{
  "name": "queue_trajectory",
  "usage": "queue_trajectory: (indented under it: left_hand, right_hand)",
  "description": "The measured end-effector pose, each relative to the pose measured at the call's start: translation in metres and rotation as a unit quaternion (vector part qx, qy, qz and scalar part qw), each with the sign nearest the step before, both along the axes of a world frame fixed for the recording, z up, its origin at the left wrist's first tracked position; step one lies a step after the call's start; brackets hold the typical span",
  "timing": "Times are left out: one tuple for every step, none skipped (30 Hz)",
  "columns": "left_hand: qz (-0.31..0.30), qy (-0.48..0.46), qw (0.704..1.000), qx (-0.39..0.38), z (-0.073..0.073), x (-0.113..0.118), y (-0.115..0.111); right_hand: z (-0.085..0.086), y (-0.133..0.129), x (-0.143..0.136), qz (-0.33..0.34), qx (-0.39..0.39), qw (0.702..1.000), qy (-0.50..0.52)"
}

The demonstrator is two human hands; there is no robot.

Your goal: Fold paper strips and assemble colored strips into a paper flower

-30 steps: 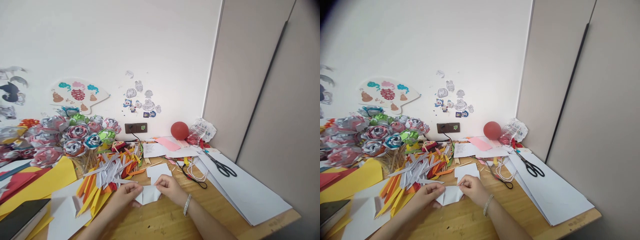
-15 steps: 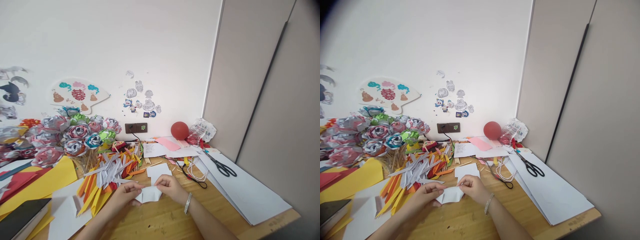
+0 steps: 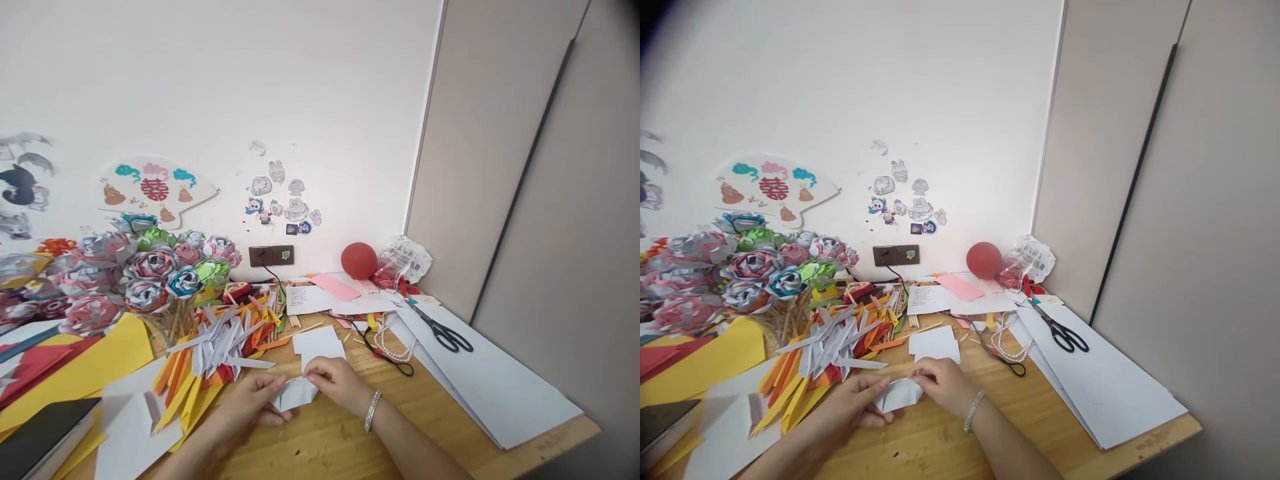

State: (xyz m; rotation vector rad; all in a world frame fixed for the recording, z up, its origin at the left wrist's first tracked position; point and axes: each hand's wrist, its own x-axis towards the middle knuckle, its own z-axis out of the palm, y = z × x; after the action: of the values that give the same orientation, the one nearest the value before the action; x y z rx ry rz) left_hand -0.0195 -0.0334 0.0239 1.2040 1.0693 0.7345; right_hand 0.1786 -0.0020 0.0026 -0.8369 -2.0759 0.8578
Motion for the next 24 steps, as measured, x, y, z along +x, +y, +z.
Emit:
queue_trajectory:
  left_hand:
    - [-0.002, 0.003, 1.0, 0.006, 0.0, 0.0, 0.001]
    - [-0.004, 0.003, 1.0, 0.011, -0.001, -0.001, 0.002]
    - [-0.005, 0.003, 1.0, 0.015, 0.0, -0.001, 0.003]
    - [-0.008, 0.002, 1.0, 0.019, 0.0, -0.002, 0.003]
    - [-0.011, 0.003, 1.0, 0.021, 0.0, -0.002, 0.003]
    - [-0.014, 0.005, 1.0, 0.022, 0.0, -0.002, 0.004]
    - [-0.015, 0.008, 1.0, 0.023, -0.001, -0.002, 0.004]
    - [-0.016, 0.009, 1.0, 0.025, -0.002, -0.002, 0.004]
    - [-0.017, 0.009, 0.999, 0.026, -0.004, -0.003, 0.005]
    - [-0.018, 0.01, 0.999, 0.027, -0.005, -0.003, 0.006]
    - [-0.018, 0.01, 0.999, 0.027, -0.007, -0.003, 0.006]
    - [-0.018, 0.01, 0.999, 0.027, -0.009, -0.004, 0.007]
    - [-0.017, 0.01, 0.999, 0.027, -0.01, -0.004, 0.008]
    - [-0.016, 0.011, 0.999, 0.026, -0.01, -0.004, 0.008]
    - [-0.016, 0.011, 1.0, 0.025, -0.01, -0.004, 0.008]
    - [-0.016, 0.01, 1.0, 0.025, -0.01, -0.004, 0.008]
    - [-0.017, 0.01, 1.0, 0.025, -0.009, -0.005, 0.007]
    - [-0.018, 0.01, 0.999, 0.024, -0.007, -0.005, 0.006]
    - [-0.021, 0.011, 0.999, 0.024, -0.006, -0.004, 0.005]
    - [-0.025, 0.012, 0.999, 0.023, -0.005, -0.004, 0.005]
    - [-0.027, 0.012, 0.999, 0.023, -0.004, -0.004, 0.004]
    - [-0.028, 0.012, 0.999, 0.023, -0.004, -0.004, 0.004]
    - [-0.028, 0.012, 0.999, 0.022, -0.003, -0.004, 0.004]
    - [-0.027, 0.013, 0.999, 0.022, -0.004, -0.004, 0.004]
  right_hand:
    - [0.0, 0.0, 0.0, 0.006, -0.009, 1.0, -0.005]
    - [-0.001, -0.001, 0.001, 0.009, -0.02, 1.0, -0.006]
    - [-0.001, -0.001, 0.001, 0.008, -0.029, 1.0, -0.003]
    - [-0.003, 0.0, 0.0, 0.004, -0.037, 0.999, 0.002]
    - [-0.004, 0.0, 0.0, 0.0, -0.047, 0.999, 0.01]
    - [-0.005, 0.001, -0.001, -0.002, -0.061, 0.998, 0.019]
    - [-0.006, 0.002, -0.001, -0.001, -0.082, 0.996, 0.03]
    - [-0.007, 0.003, -0.002, 0.005, -0.106, 0.994, 0.04]
    - [-0.008, 0.004, -0.002, 0.012, -0.129, 0.99, 0.051]
    - [-0.009, 0.005, -0.002, 0.018, -0.151, 0.986, 0.061]
    - [-0.009, 0.006, -0.002, 0.023, -0.169, 0.983, 0.07]
    - [-0.01, 0.007, -0.002, 0.026, -0.182, 0.98, 0.077]
    - [-0.01, 0.008, -0.002, 0.03, -0.193, 0.977, 0.083]
    - [-0.01, 0.009, -0.002, 0.033, -0.203, 0.975, 0.087]
    - [-0.009, 0.009, -0.001, 0.036, -0.211, 0.973, 0.091]
    - [-0.009, 0.009, -0.001, 0.039, -0.219, 0.97, 0.093]
    - [-0.009, 0.01, -0.001, 0.04, -0.225, 0.969, 0.096]
    - [-0.008, 0.009, -0.001, 0.041, -0.231, 0.967, 0.099]
    - [-0.008, 0.009, -0.001, 0.04, -0.235, 0.966, 0.102]
    - [-0.008, 0.009, -0.001, 0.037, -0.238, 0.965, 0.105]
    - [-0.008, 0.009, -0.001, 0.034, -0.24, 0.964, 0.107]
    - [-0.008, 0.008, -0.001, 0.032, -0.241, 0.964, 0.109]
    - [-0.008, 0.008, -0.001, 0.029, -0.241, 0.964, 0.11]
    - [-0.008, 0.009, -0.001, 0.027, -0.242, 0.964, 0.11]
